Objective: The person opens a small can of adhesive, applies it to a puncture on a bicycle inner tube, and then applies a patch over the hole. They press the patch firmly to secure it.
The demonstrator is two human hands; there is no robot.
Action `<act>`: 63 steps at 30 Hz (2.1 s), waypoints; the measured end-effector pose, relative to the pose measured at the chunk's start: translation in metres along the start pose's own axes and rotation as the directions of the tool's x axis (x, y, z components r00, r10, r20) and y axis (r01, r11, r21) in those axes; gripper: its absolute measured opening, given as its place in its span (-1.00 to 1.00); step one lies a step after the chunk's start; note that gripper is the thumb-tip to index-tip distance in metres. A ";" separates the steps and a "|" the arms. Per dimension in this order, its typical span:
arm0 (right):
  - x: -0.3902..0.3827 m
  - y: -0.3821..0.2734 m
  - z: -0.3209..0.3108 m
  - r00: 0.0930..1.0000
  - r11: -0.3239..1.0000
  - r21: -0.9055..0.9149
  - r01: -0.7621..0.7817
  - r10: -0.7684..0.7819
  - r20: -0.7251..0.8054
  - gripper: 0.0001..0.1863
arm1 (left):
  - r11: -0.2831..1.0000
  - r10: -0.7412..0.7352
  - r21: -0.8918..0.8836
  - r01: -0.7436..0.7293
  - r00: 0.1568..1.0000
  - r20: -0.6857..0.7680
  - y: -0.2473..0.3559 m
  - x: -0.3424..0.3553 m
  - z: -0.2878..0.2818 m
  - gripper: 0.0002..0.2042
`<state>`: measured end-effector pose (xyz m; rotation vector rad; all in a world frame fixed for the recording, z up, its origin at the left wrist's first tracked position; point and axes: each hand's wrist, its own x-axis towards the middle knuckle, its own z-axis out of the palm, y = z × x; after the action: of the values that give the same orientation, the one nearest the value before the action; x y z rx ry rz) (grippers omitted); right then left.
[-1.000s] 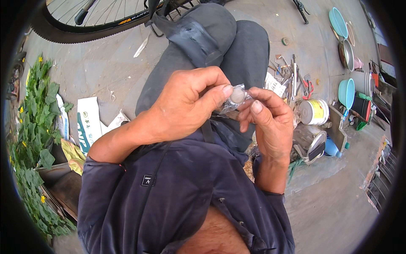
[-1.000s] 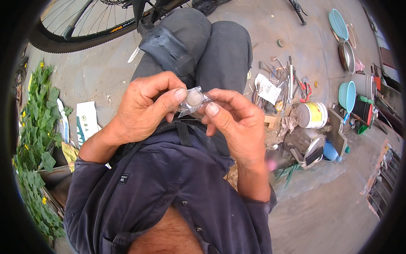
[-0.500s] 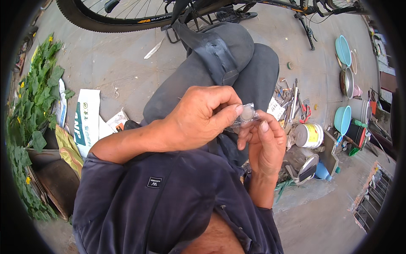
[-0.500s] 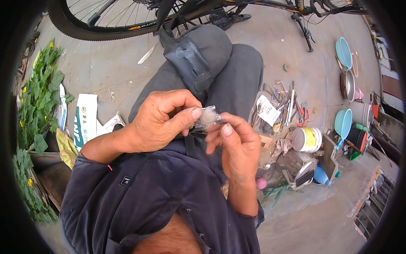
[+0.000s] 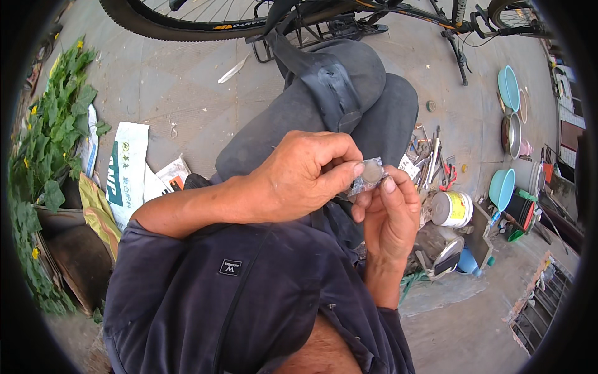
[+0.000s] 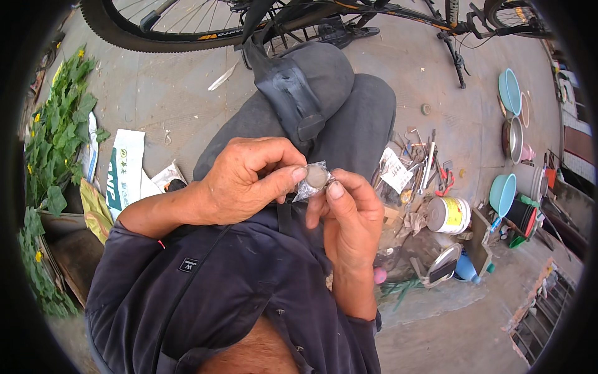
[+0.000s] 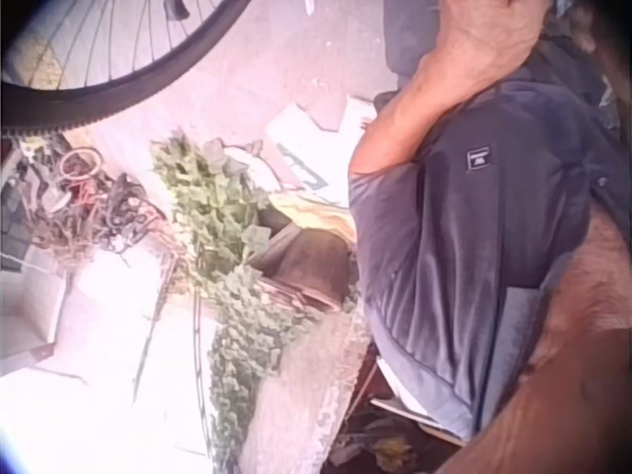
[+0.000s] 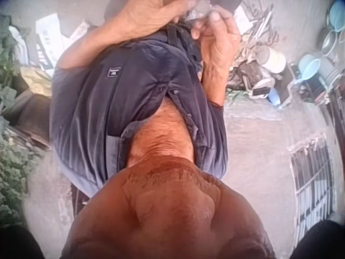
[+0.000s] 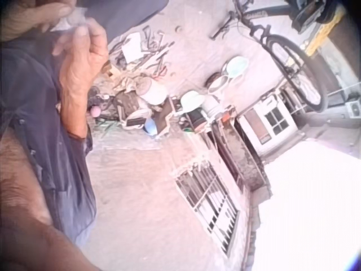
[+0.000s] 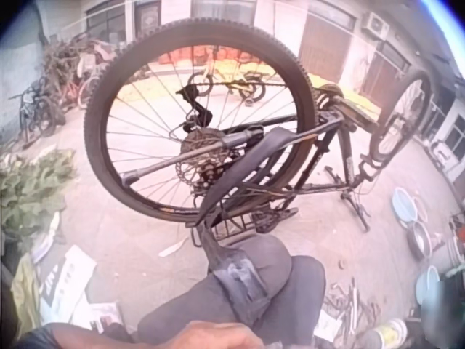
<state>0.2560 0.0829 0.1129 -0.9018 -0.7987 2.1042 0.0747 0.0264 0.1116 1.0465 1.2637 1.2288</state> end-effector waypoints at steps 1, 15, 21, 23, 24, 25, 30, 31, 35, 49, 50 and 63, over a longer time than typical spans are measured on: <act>0.001 0.000 0.001 1.000 1.000 -0.017 0.011 -0.011 -0.011 -0.83 | 1.000 0.026 0.005 -0.026 1.000 -0.002 -0.001 0.000 0.001 -0.88; 0.012 -0.014 0.011 0.990 0.991 -0.015 -0.131 0.130 -0.056 -0.88 | 0.928 -0.230 -0.276 0.252 0.967 0.111 0.010 0.013 -0.014 -0.79; 0.015 -0.013 0.009 0.993 0.987 -0.115 -0.114 0.110 -0.039 -0.88 | 0.932 -0.244 -0.231 0.278 0.956 0.165 0.014 0.018 -0.020 -0.83; 0.015 -0.013 0.009 0.994 0.985 -0.137 -0.104 0.100 -0.036 -0.89 | 0.927 -0.257 -0.238 0.290 0.953 0.160 0.015 0.019 -0.021 -0.86; 0.016 -0.013 0.009 0.995 0.983 -0.156 -0.095 0.091 -0.033 -0.89 | 0.924 -0.264 -0.242 0.297 0.951 0.158 0.014 0.020 -0.021 -0.87; 0.015 -0.012 0.008 0.996 0.981 -0.174 -0.086 0.082 -0.030 -0.89 | 0.929 -0.251 -0.235 0.285 0.954 0.166 0.013 0.020 -0.022 -0.88; 0.014 -0.015 0.010 0.998 0.950 -0.307 -0.059 0.058 -0.013 -0.89 | 0.950 -0.197 -0.206 0.236 0.961 0.193 0.006 0.024 -0.026 -0.94; 0.014 -0.016 0.010 0.999 0.939 -0.339 -0.051 0.051 -0.011 -0.90 | 0.956 -0.197 -0.179 0.232 0.961 0.195 0.007 0.024 -0.027 -0.95; 0.013 -0.017 0.013 0.998 0.909 -0.412 -0.055 0.045 -0.034 -0.91 | 0.967 -0.205 -0.110 0.230 0.957 0.205 0.014 0.027 -0.028 -0.95; 0.013 -0.004 0.020 0.811 0.319 -0.789 0.526 -0.467 0.352 -0.85 | 0.882 -0.321 -0.321 0.344 0.939 0.125 0.012 0.020 -0.016 -0.95; 0.013 -0.004 0.021 0.788 0.243 -0.804 0.543 -0.478 0.387 -0.85 | 0.869 -0.331 -0.347 0.353 0.936 0.122 0.014 0.020 -0.015 -0.93; 0.010 -0.005 0.021 0.977 0.758 -0.624 0.190 -0.207 0.047 -0.92 | 0.918 -0.274 -0.252 0.305 0.950 0.152 0.016 0.019 -0.023 -0.90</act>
<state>0.2360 0.0879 0.1249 -1.1139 -1.5663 1.6377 0.0487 0.0446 0.1241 0.6902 1.0798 1.0613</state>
